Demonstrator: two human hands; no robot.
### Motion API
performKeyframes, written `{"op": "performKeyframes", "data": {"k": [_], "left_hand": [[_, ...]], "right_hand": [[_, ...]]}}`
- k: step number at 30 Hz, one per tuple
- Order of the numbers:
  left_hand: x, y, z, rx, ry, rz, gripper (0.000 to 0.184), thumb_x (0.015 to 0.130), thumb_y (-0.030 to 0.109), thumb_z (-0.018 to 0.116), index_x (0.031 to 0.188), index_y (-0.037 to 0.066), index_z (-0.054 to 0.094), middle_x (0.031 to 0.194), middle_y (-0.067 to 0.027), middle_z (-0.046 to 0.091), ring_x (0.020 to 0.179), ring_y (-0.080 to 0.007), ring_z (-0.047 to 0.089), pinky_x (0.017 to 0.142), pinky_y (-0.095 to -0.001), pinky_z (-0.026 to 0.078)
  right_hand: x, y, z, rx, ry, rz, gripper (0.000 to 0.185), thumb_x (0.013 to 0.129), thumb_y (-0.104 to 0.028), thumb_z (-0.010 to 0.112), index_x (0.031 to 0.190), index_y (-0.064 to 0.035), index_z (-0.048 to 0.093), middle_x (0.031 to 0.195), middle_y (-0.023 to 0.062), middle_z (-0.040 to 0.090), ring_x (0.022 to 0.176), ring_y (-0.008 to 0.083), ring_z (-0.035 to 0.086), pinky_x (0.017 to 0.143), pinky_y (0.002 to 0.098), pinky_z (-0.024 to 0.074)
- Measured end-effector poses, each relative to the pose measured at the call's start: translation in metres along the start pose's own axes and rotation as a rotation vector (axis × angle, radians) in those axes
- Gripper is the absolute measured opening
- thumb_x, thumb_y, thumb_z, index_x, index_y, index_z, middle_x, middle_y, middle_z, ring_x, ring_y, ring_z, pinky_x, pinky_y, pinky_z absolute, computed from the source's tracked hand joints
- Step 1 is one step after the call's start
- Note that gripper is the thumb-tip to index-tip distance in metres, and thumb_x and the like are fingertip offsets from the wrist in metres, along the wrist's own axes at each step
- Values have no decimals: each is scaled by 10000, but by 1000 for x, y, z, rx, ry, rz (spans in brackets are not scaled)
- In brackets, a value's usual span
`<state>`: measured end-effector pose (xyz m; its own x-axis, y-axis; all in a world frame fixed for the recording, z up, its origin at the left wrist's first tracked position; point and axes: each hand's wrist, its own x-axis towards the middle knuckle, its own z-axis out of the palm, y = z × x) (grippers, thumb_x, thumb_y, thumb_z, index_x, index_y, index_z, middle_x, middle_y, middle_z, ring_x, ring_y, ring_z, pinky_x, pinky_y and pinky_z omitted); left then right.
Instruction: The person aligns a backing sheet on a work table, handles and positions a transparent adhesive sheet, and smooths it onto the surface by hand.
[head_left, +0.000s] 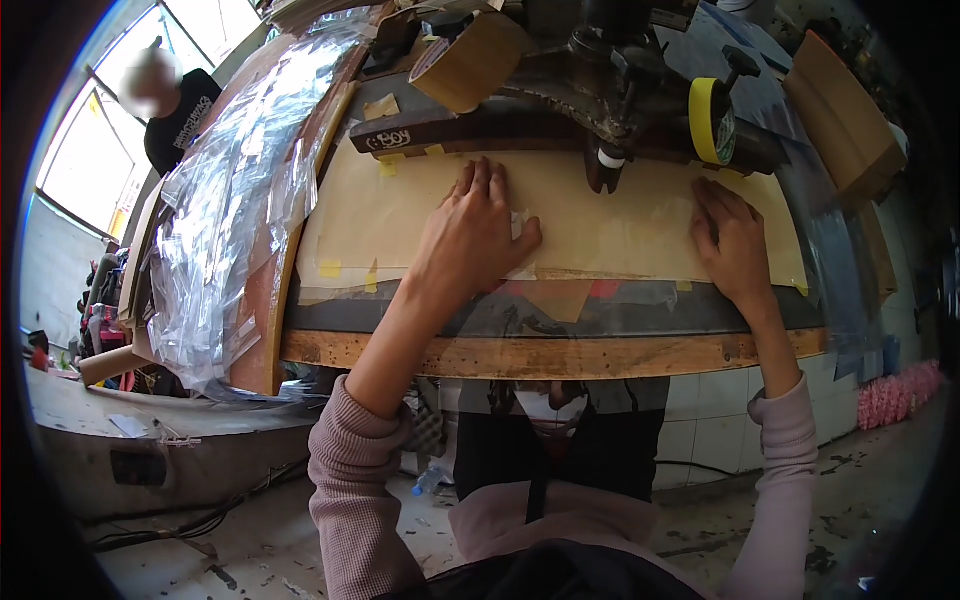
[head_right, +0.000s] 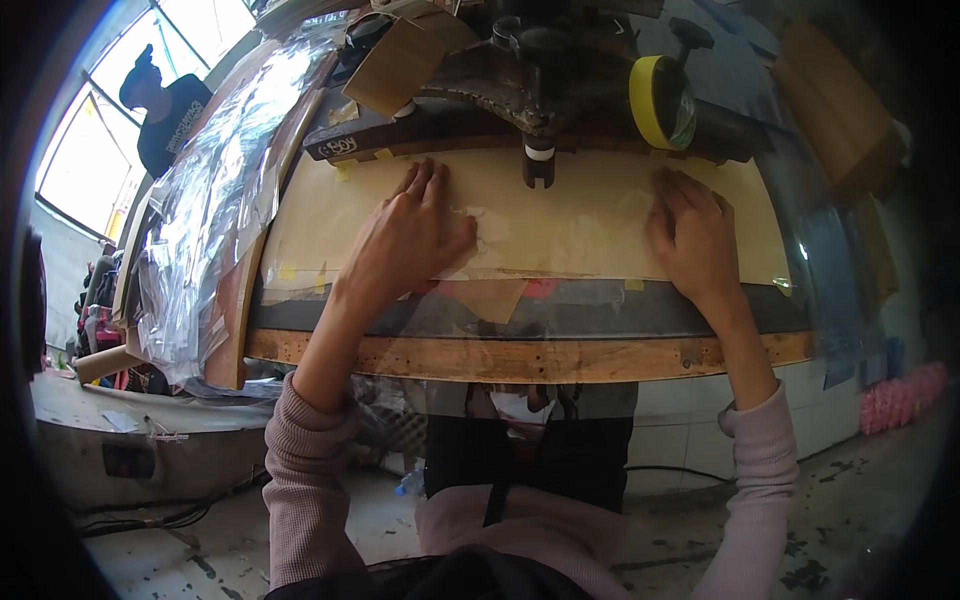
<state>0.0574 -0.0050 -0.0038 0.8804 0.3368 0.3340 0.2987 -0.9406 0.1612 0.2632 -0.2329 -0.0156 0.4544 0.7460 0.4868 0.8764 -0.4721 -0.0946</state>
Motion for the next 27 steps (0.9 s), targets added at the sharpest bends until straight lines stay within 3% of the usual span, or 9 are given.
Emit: {"op": "performKeyframes", "data": {"k": [5, 8, 11, 14, 27], "left_hand": [[1, 2, -3, 7, -10, -14, 665, 840, 361, 500, 1187, -201, 426, 1248, -375, 435, 1221, -422, 425, 1012, -391, 384], [2, -2, -1, 49, 1, -2, 667, 831, 362, 520, 1244, -151, 411, 1284, -355, 414, 1068, -440, 545, 910, -426, 463], [3, 0, -5, 45, -30, -10, 663, 833, 360, 516, 1243, -151, 414, 1291, -346, 414, 1045, -444, 557, 912, -427, 461], [2, 2, -7, 14, -47, -46, 649, 845, 358, 529, 1198, -179, 438, 1269, -356, 431, 1232, -403, 426, 997, -393, 405], [3, 1, -6, 37, -52, -62, 642, 833, 337, 526, 1215, -168, 422, 1292, -342, 418, 1218, -400, 440, 978, -403, 421]], "right_hand": [[1, 1, 3, 13, 23, -18, 354, 815, -126, 527, 1142, -3, 585, 1187, 130, 582, 1138, 260, 517, 977, 428, 363], [2, 0, 1, 16, 35, -24, 344, 808, -122, 532, 1126, -4, 591, 1175, 134, 587, 1123, 266, 525, 961, 430, 375], [2, 0, 1, 17, 37, -20, 333, 803, -119, 531, 1109, -5, 596, 1161, 137, 591, 1109, 271, 531, 951, 434, 380], [1, 1, 4, 19, 55, -30, 328, 799, -121, 526, 1098, -5, 598, 1152, 138, 594, 1095, 274, 537, 947, 440, 380], [5, -2, 2, 35, 47, -25, 327, 794, -128, 527, 1086, -1, 600, 1124, 143, 600, 1079, 280, 544, 938, 455, 386]]}}
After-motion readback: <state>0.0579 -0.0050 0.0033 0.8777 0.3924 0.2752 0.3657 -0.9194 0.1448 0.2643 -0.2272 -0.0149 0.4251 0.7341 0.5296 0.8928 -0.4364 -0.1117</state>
